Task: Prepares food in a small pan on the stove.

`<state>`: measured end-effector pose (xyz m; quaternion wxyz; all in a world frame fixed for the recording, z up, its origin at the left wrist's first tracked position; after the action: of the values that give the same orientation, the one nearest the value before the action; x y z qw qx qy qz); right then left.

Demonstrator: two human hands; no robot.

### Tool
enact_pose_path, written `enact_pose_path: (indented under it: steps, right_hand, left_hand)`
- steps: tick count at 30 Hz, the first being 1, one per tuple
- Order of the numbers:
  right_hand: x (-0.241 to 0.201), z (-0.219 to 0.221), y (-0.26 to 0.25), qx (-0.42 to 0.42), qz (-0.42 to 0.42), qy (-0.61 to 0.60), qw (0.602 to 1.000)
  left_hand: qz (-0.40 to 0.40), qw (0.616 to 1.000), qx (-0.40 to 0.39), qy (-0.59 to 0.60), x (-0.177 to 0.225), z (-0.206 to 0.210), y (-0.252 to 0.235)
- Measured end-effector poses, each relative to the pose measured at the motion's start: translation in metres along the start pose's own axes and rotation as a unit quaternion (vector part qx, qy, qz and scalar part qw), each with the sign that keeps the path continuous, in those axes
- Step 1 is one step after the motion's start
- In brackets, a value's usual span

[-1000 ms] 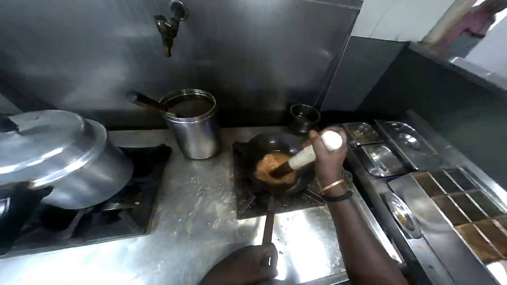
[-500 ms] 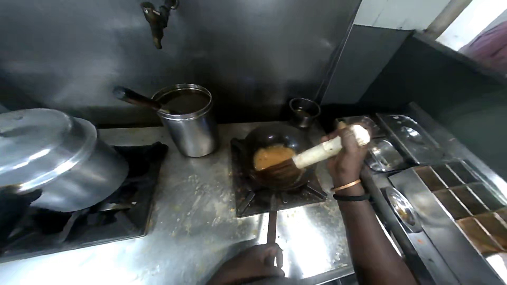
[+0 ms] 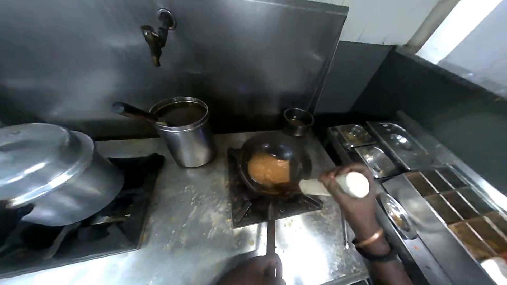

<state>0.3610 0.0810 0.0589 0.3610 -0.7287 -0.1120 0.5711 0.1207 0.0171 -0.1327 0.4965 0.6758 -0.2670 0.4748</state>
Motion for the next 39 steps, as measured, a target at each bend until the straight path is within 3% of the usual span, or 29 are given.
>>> enact_pose_path:
  steps: [2, 4, 6, 8, 13, 16, 19, 25, 29, 32, 35, 39]
  right_hand:
    - [-0.004, 0.002, 0.01, -0.059, -0.056, 0.079, 0.994]
    - [0.032, 0.006, 0.016, -0.062, -0.084, 0.086, 0.991]
    - [0.054, 0.014, 0.028, -0.021, -0.023, 0.064, 0.997]
    - [0.04, 0.016, 0.041, -0.011, 0.038, 0.076, 0.996]
    - [-0.012, 0.002, 0.041, -0.129, -0.069, 0.182, 0.972]
    - [0.036, 0.008, 0.032, -0.072, -0.07, 0.139, 0.985]
    - [0.068, 0.028, 0.031, -0.028, 0.005, 0.054, 0.998]
    - [-0.001, 0.01, 0.027, -0.082, 0.1, 0.123, 0.984]
    - [-0.029, -0.018, 0.013, -0.127, 0.046, 0.167, 0.977]
    - [-0.009, -0.017, -0.003, -0.158, -0.032, 0.217, 0.963]
    - [0.029, -0.002, -0.006, -0.153, -0.044, 0.213, 0.964]
    - [0.01, 0.021, 0.022, -0.219, -0.024, 0.325, 0.92]
  left_hand:
    - [-0.013, 1.0, -0.003, -0.018, 0.005, 0.0, 0.002]
    - [-0.032, 0.999, 0.004, -0.04, 0.012, 0.0, 0.005]
    - [-0.044, 0.998, 0.019, -0.043, 0.023, 0.0, 0.01]
    - [-0.046, 0.998, 0.027, -0.046, 0.039, -0.003, 0.02]
    - [-0.005, 0.998, 0.022, -0.054, 0.055, -0.003, 0.036]
    - [0.032, 0.999, -0.011, -0.022, 0.053, 0.006, 0.022]
    - [0.062, 0.996, -0.052, 0.026, 0.051, 0.024, -0.004]
    - [0.045, 0.988, -0.111, 0.099, 0.043, 0.039, -0.041]
    - [0.034, 0.99, -0.101, 0.096, 0.041, 0.041, -0.051]
    - [0.039, 0.987, -0.11, 0.114, 0.038, 0.044, -0.063]
    - [0.04, 0.985, -0.113, 0.123, 0.034, 0.051, -0.074]
    - [0.009, 0.991, -0.087, 0.102, 0.033, 0.047, -0.064]
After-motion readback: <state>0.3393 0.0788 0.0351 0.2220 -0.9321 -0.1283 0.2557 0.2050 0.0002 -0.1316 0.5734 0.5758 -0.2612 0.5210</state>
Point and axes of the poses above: each hand's wrist, its own y-axis away from the middle knuckle, its own z-axis out of the palm, x = y × z, the point moved 7 cm from there along -y, towards the middle knuckle, and after that the axes turned 8 degrees about -z, right-handed, at the moved point
